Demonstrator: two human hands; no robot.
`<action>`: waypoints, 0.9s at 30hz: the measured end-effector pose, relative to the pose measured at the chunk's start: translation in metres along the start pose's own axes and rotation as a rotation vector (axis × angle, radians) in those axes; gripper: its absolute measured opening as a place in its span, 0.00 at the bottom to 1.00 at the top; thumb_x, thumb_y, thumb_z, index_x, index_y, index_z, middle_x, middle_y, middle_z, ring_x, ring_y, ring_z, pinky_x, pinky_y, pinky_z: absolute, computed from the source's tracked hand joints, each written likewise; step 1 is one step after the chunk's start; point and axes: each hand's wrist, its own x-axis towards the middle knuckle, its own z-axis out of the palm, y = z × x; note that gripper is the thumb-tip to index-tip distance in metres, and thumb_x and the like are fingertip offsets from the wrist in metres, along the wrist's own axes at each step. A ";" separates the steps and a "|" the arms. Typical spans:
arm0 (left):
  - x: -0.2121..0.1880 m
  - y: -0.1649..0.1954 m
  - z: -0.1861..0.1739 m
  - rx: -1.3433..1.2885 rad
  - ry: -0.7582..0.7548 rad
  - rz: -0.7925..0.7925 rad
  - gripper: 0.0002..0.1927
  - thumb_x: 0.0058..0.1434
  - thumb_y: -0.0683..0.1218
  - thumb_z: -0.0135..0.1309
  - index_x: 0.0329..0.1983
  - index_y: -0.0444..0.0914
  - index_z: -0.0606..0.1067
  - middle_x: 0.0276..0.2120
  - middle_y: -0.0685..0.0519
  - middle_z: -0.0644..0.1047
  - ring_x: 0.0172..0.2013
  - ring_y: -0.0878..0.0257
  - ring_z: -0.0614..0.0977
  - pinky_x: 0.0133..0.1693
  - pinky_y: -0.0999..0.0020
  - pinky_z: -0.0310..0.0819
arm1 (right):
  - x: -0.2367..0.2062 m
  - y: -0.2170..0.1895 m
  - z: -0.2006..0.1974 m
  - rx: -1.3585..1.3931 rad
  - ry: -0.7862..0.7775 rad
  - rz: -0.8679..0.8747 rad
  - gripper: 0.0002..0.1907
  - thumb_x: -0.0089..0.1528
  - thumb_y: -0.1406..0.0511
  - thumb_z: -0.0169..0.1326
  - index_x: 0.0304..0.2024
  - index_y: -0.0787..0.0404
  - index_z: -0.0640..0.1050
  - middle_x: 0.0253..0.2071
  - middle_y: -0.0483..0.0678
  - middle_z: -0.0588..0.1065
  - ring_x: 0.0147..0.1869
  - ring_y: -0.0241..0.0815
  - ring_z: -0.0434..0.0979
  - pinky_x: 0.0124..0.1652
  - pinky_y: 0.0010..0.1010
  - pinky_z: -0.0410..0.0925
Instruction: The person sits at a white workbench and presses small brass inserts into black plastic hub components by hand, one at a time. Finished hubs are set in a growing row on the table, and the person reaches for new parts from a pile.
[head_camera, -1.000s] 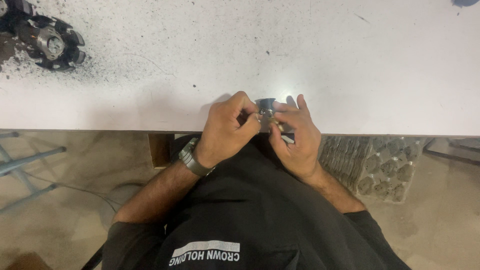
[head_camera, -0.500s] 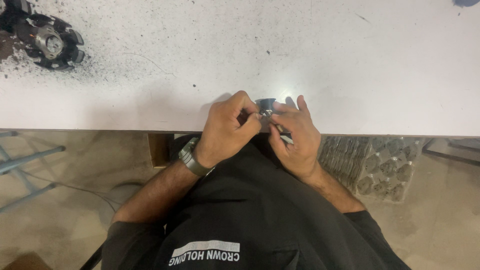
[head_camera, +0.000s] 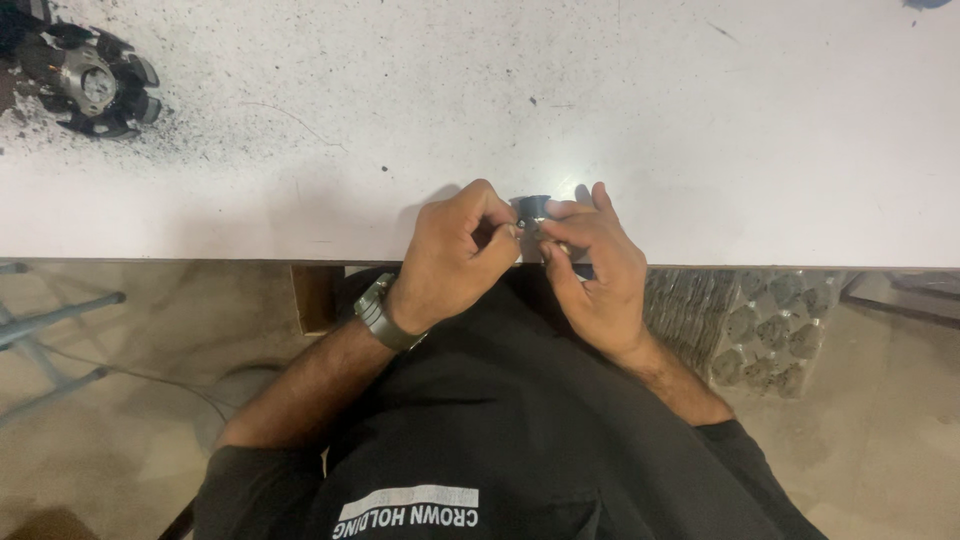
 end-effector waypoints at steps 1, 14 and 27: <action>0.001 0.000 0.000 -0.002 -0.010 -0.014 0.04 0.63 0.39 0.55 0.34 0.36 0.72 0.28 0.54 0.79 0.28 0.68 0.79 0.30 0.72 0.73 | -0.001 0.001 -0.001 0.014 0.001 0.010 0.10 0.64 0.75 0.58 0.48 0.63 0.77 0.47 0.53 0.80 0.58 0.48 0.81 0.77 0.59 0.55; 0.001 0.003 0.001 0.002 -0.012 -0.054 0.02 0.62 0.39 0.54 0.34 0.36 0.73 0.30 0.54 0.81 0.27 0.70 0.79 0.28 0.73 0.72 | -0.017 0.021 0.001 0.207 0.050 0.035 0.09 0.69 0.72 0.55 0.51 0.59 0.73 0.52 0.51 0.79 0.61 0.43 0.79 0.79 0.58 0.50; 0.005 0.010 -0.009 0.065 -0.028 -0.060 0.06 0.62 0.44 0.55 0.35 0.37 0.73 0.25 0.52 0.79 0.26 0.63 0.79 0.30 0.65 0.73 | 0.035 0.027 -0.018 -0.515 -0.081 -0.136 0.21 0.60 0.66 0.68 0.54 0.60 0.80 0.54 0.53 0.73 0.70 0.53 0.69 0.78 0.65 0.45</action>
